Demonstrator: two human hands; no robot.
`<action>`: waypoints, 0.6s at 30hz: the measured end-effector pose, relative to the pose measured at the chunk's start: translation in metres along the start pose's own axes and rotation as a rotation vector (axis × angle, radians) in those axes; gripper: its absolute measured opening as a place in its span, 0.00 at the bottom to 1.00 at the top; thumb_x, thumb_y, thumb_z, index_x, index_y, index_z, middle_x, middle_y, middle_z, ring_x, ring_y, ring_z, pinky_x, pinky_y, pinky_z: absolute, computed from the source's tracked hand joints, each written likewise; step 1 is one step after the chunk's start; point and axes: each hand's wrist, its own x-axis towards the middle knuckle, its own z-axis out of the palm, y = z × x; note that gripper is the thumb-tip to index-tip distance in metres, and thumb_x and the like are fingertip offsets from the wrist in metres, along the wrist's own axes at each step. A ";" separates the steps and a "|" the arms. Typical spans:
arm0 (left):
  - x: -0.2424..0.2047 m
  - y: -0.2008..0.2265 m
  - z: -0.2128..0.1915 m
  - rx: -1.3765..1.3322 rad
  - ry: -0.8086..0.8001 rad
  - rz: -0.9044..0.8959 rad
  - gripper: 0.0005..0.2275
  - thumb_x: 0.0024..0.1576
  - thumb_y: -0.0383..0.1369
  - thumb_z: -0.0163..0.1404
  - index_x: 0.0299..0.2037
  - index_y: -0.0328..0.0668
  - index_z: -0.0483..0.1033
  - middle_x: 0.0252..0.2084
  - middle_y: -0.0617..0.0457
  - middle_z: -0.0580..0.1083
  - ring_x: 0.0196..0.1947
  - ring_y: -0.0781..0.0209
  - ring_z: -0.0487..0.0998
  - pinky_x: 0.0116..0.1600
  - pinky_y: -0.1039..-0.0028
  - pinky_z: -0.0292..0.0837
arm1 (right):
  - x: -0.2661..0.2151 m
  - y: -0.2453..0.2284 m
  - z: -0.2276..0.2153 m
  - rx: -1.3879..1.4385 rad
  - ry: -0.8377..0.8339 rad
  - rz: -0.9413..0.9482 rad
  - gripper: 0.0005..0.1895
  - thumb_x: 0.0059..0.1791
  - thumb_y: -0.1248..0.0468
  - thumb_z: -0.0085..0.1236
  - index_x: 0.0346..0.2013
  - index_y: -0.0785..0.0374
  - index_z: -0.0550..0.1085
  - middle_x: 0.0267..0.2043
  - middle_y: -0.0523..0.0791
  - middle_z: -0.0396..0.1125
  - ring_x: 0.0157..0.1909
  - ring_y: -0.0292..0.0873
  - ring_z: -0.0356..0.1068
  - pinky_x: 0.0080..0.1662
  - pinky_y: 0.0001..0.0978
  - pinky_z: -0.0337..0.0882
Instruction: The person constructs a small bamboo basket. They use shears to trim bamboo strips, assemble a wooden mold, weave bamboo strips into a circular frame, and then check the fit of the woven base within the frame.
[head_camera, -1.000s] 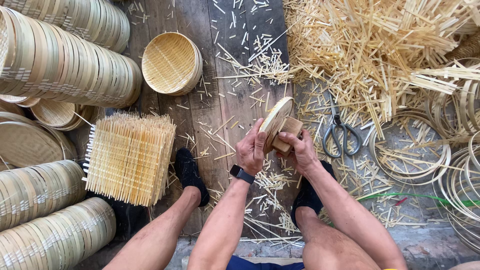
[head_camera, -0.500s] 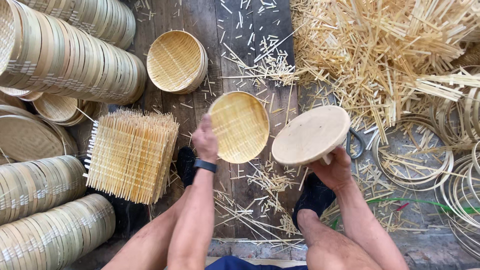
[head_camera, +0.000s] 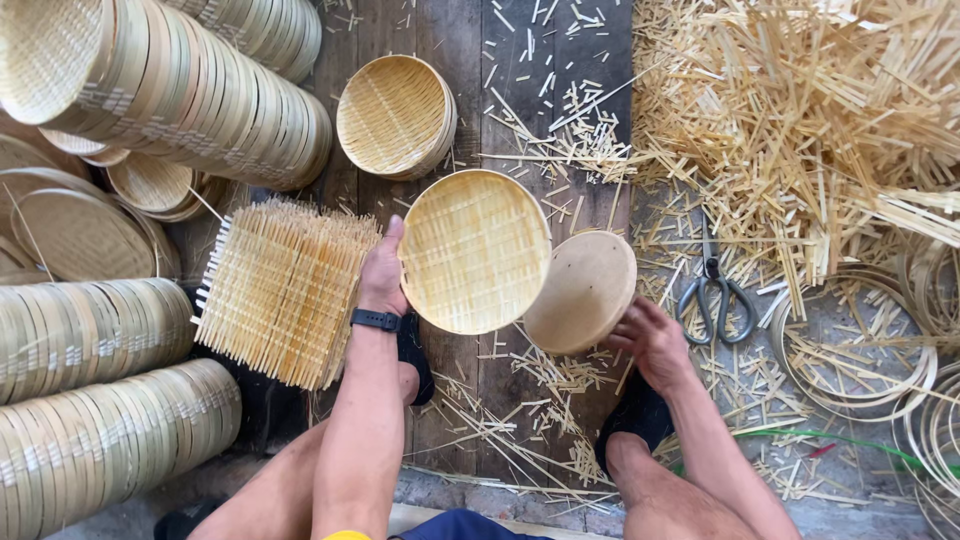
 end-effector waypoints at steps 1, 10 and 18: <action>0.001 -0.001 -0.001 0.001 -0.034 -0.010 0.22 0.68 0.43 0.41 0.56 0.25 0.73 0.53 0.38 0.78 0.49 0.52 0.81 0.54 0.63 0.78 | -0.010 -0.008 0.001 -0.015 0.094 0.012 0.35 0.55 0.52 0.46 0.71 0.72 0.56 0.63 0.60 0.65 0.55 0.56 0.73 0.52 0.49 0.77; 0.021 -0.035 0.007 0.013 -0.129 -0.059 0.20 0.66 0.43 0.47 0.54 0.30 0.76 0.49 0.44 0.79 0.45 0.57 0.81 0.52 0.66 0.79 | -0.038 -0.015 0.021 -0.770 0.312 -0.412 0.26 0.55 0.58 0.56 0.64 0.71 0.68 0.53 0.58 0.74 0.51 0.53 0.75 0.50 0.46 0.76; 0.043 -0.081 0.038 0.326 -0.007 -0.103 0.17 0.59 0.43 0.52 0.49 0.36 0.80 0.43 0.47 0.81 0.40 0.60 0.82 0.45 0.69 0.81 | -0.005 0.014 0.019 -0.348 0.156 0.037 0.20 0.55 0.56 0.45 0.57 0.65 0.69 0.48 0.50 0.74 0.44 0.46 0.77 0.42 0.38 0.81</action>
